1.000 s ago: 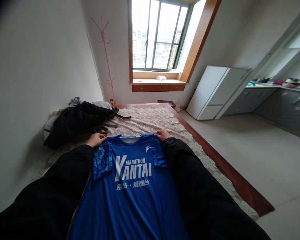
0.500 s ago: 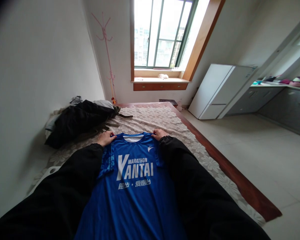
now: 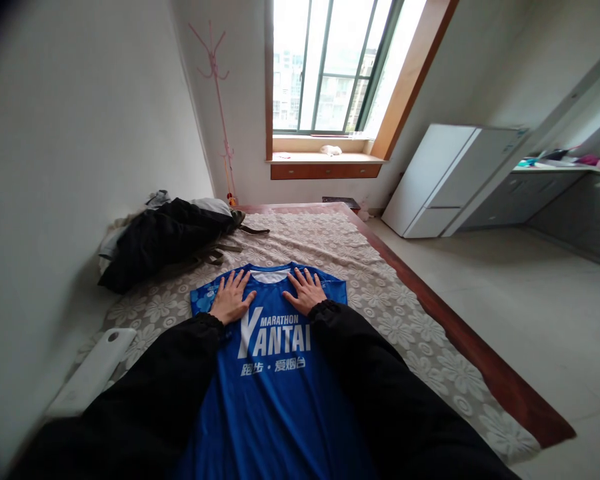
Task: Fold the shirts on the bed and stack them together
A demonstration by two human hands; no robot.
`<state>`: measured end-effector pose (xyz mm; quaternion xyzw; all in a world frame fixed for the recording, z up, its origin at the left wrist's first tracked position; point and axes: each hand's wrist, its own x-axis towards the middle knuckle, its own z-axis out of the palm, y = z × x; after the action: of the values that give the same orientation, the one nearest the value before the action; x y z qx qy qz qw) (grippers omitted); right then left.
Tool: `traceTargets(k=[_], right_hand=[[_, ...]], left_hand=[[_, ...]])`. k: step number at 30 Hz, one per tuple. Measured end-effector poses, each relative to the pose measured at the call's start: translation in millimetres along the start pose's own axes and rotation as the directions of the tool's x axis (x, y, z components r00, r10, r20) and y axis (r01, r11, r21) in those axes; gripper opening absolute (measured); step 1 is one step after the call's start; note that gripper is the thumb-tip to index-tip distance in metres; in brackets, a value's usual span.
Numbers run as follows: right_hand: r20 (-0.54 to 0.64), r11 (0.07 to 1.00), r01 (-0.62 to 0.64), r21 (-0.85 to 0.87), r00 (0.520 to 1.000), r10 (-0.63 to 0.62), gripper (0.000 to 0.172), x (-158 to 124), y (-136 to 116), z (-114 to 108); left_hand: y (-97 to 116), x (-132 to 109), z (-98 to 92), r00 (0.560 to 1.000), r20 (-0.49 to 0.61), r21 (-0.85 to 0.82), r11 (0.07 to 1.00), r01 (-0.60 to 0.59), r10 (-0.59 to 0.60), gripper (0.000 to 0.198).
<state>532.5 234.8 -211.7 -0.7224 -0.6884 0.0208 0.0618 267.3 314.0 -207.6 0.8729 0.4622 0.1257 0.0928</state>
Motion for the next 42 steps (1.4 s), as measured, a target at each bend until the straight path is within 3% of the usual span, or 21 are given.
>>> traceTargets(k=[6, 13, 19, 25, 32, 38, 42], right_hand=[[-0.001, 1.000, -0.005, -0.004, 1.000, 0.005, 0.087, 1, 0, 0], [0.056, 1.000, -0.006, 0.025, 0.998, 0.005, 0.096, -2, -6, -16], [-0.067, 0.998, -0.055, 0.029, 0.996, 0.056, 0.084, -45, 15, -28], [-0.028, 0.977, -0.214, -0.011, 0.977, 0.213, 0.083, -92, 28, -2], [-0.109, 0.987, -0.161, -0.016, 0.981, 0.158, 0.078, -98, 21, 10], [-0.110, 1.000, -0.028, -0.009, 0.994, 0.027, 0.076, -98, 22, 8], [-0.207, 0.999, 0.009, 0.035, 0.978, -0.002, 0.064, -100, 19, 1]], left_hand=[[-4, 3, -4.5, 0.999, 0.033, 0.024, 1.000, 0.013, -0.014, 0.081], [12, -2, -21.8, 0.993, 0.088, 0.047, 0.996, 0.074, -0.078, 0.085], [3, -49, -38.3, 0.994, -0.030, -0.023, 0.995, 0.101, -0.102, 0.081], [-14, -101, -26.3, 0.988, -0.095, 0.031, 0.991, 0.128, -0.124, 0.073], [-4, -112, -23.2, 0.997, -0.063, 0.181, 0.982, 0.061, -0.050, 0.067], [-2, -119, -26.9, 0.999, -0.036, 0.148, 0.989, 0.016, -0.011, 0.066], [1, -119, -29.7, 0.998, -0.056, 0.057, 0.998, 0.041, -0.038, 0.062]])
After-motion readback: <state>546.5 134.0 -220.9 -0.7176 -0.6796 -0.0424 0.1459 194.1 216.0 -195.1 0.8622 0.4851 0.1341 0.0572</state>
